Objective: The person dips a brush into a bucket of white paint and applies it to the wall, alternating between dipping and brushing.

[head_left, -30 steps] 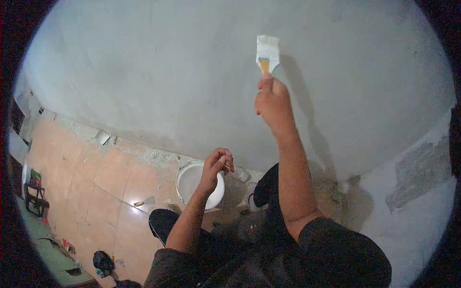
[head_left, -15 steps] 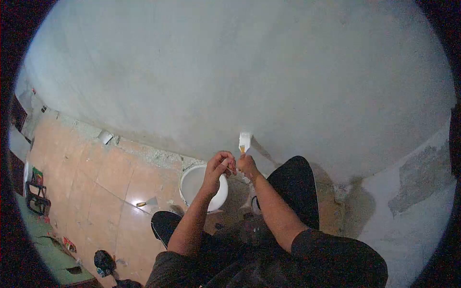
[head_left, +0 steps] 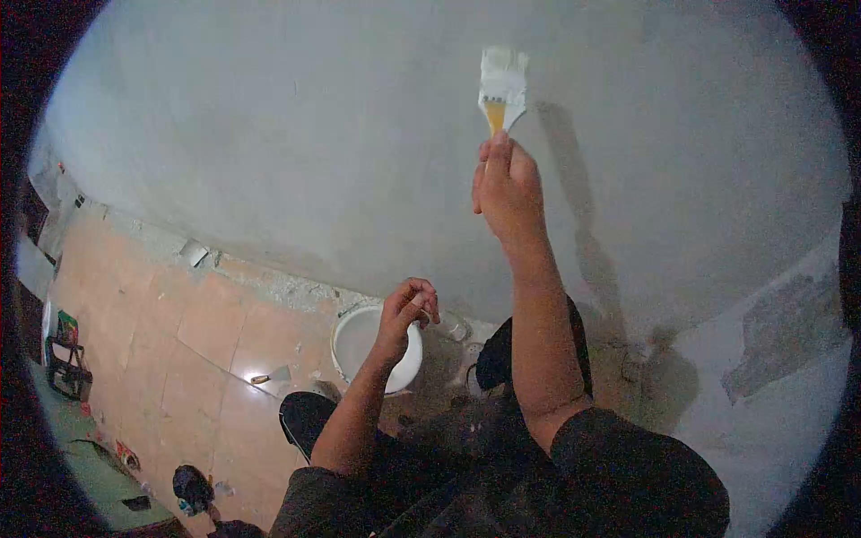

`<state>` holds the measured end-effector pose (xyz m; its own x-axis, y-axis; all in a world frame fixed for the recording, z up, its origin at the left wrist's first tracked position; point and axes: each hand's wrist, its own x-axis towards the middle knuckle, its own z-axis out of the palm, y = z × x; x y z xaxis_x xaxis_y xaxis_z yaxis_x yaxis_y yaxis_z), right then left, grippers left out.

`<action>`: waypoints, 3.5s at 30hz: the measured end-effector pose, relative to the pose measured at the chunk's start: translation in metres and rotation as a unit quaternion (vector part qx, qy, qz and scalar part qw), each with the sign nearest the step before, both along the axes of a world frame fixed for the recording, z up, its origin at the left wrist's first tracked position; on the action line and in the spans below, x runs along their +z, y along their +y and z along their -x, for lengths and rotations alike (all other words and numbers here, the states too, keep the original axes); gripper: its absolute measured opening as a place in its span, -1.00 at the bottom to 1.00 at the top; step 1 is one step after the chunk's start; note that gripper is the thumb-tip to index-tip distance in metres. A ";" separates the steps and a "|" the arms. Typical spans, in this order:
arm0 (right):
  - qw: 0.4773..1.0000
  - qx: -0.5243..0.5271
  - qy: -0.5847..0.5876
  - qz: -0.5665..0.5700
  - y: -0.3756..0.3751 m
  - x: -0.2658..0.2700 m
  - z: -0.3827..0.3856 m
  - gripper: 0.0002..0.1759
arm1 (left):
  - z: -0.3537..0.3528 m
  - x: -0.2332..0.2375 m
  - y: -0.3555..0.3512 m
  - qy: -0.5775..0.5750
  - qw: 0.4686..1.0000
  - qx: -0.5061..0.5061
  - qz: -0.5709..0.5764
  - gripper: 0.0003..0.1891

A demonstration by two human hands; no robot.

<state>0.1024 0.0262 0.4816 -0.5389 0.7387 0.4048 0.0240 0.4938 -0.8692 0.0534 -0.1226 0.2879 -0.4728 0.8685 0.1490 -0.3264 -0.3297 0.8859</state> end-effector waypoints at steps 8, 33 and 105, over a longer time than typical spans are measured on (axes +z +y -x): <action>0.955 -0.121 -0.268 0.034 0.011 -0.204 0.040 -0.61 | 0.003 0.002 -0.001 -0.007 1.000 0.013 0.006 -0.73; 0.999 -0.014 -0.042 0.018 0.002 0.069 0.006 -0.53 | 0.000 0.003 0.000 0.021 0.995 -0.035 -0.092 -0.53; 0.978 -0.130 -0.159 -0.037 0.008 -0.206 0.071 -0.48 | 0.012 0.009 -0.004 0.103 0.987 0.067 -0.100 -0.34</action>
